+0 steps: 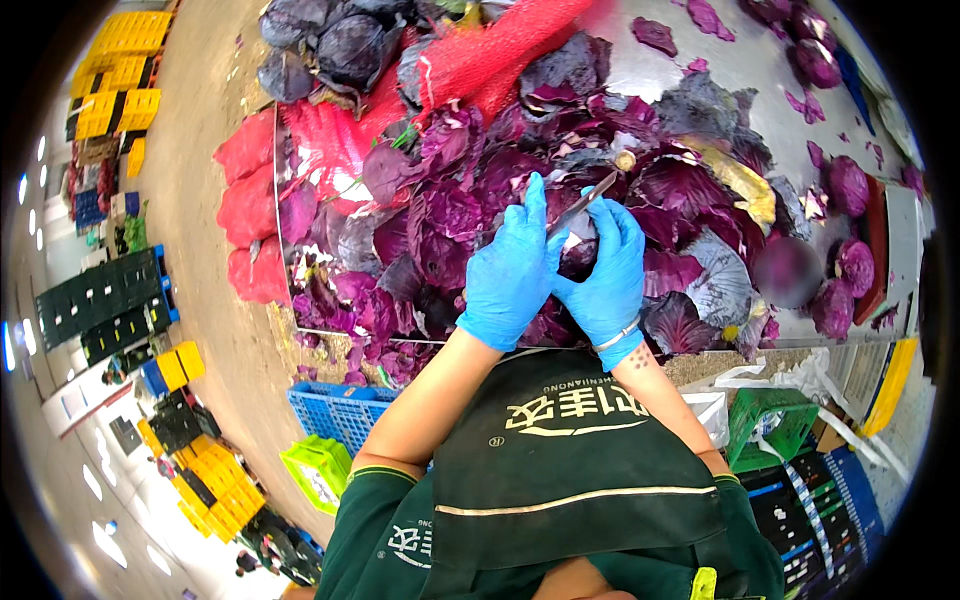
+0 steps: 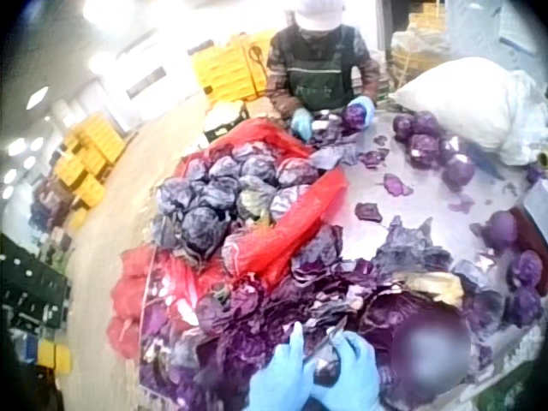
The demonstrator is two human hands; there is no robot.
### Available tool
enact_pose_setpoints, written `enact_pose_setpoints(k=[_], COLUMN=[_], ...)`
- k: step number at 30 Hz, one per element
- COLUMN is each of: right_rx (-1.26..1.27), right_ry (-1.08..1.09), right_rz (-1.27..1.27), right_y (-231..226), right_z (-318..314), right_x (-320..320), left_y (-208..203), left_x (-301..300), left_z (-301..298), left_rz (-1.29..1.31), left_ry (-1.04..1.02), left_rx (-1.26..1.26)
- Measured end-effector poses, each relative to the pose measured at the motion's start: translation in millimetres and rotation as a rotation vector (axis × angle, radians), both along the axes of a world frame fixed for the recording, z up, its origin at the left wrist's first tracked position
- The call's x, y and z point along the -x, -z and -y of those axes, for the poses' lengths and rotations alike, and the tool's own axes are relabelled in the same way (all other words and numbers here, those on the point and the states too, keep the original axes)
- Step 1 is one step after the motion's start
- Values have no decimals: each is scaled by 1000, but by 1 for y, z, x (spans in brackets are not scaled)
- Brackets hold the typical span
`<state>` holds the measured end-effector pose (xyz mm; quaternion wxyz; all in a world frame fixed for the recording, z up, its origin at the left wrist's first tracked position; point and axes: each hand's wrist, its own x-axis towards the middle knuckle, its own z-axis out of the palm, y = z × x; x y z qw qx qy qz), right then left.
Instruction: The person trims the outer leaves of purple cabbages using a knife, places them on a scale to weigh them one at a time, and then pulls white mesh sleeves over the weighed cabbages before setting them on a metal tray.
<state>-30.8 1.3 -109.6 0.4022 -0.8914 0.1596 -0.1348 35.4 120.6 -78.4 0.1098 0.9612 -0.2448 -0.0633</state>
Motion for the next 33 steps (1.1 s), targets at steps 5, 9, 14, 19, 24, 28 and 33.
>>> enact_pose_setpoints(k=[5,9,14,19,24,28,33], right_rx=[44,-93,-216,38,-91,-193,-91], right_ry=[-65,-87,-486,-975,-866,-195,36], right_rz=[90,87,93,-85,-115,24,-123], right_y=[6,6,-18,-85,-47,-42,-16], right_z=[-3,26,78,102,83,47,-6], right_x=[9,1,-21,-66,-58,28,29], left_y=[42,12,63,16,-23,8,7], left_x=[-57,-29,-63,-21,-17,-43,-28], left_z=[-26,-1,-34,-56,-34,-6,-6], left_rz=[-149,-207,-331,-476,-448,-737,-813], left_ry=[-375,-268,-454,-512,-263,-231,-386], left_rx=[194,511,403,225,756,787,777])
